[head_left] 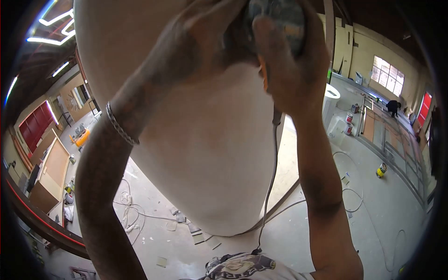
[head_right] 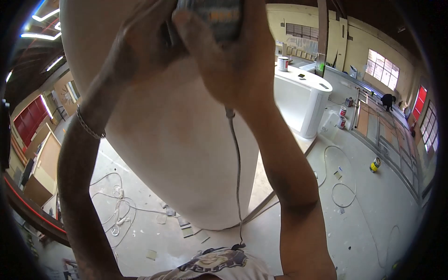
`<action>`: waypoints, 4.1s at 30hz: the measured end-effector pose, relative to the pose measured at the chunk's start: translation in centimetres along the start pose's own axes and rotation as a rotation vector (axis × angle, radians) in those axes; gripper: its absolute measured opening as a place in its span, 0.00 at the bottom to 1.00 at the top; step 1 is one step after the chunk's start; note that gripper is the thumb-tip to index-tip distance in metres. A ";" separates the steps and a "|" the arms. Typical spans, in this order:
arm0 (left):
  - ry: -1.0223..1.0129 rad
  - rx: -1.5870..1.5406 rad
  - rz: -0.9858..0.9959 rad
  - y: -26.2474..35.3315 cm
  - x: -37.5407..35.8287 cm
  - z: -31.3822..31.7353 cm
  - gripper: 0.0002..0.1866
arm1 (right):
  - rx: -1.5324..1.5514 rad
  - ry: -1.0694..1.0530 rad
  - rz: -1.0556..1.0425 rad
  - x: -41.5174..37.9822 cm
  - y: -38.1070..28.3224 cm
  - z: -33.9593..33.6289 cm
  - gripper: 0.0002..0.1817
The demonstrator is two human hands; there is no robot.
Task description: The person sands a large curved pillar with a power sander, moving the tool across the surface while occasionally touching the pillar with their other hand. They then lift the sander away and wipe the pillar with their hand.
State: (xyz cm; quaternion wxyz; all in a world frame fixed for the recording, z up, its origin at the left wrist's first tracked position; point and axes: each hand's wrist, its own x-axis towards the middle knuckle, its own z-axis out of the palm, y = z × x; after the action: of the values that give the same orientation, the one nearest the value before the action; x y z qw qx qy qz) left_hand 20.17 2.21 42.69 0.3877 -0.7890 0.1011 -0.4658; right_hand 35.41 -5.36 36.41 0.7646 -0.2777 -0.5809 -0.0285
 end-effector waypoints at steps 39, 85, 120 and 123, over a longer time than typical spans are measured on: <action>-0.148 -0.120 -0.224 8.9 -8.5 3.1 0.42 | -0.011 -0.059 -0.140 -12.6 7.7 -2.5 0.54; -0.097 -0.460 -0.259 -5.9 5.0 -0.1 0.40 | 0.064 0.015 -0.344 5.6 -1.9 1.4 0.26; -0.111 0.049 -0.117 2.1 -1.4 3.6 0.46 | 0.087 -0.026 -0.194 -1.3 5.1 -2.7 0.43; -0.032 0.048 0.003 -0.9 1.8 2.1 0.45 | 0.127 -0.024 -0.407 3.5 5.7 -1.3 0.37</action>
State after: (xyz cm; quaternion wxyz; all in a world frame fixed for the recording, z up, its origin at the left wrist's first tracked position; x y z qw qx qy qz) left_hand 22.70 3.03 43.94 0.4085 -0.7867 0.0849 -0.4550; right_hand 39.72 -0.15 37.15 0.7521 -0.1064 -0.6346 -0.1424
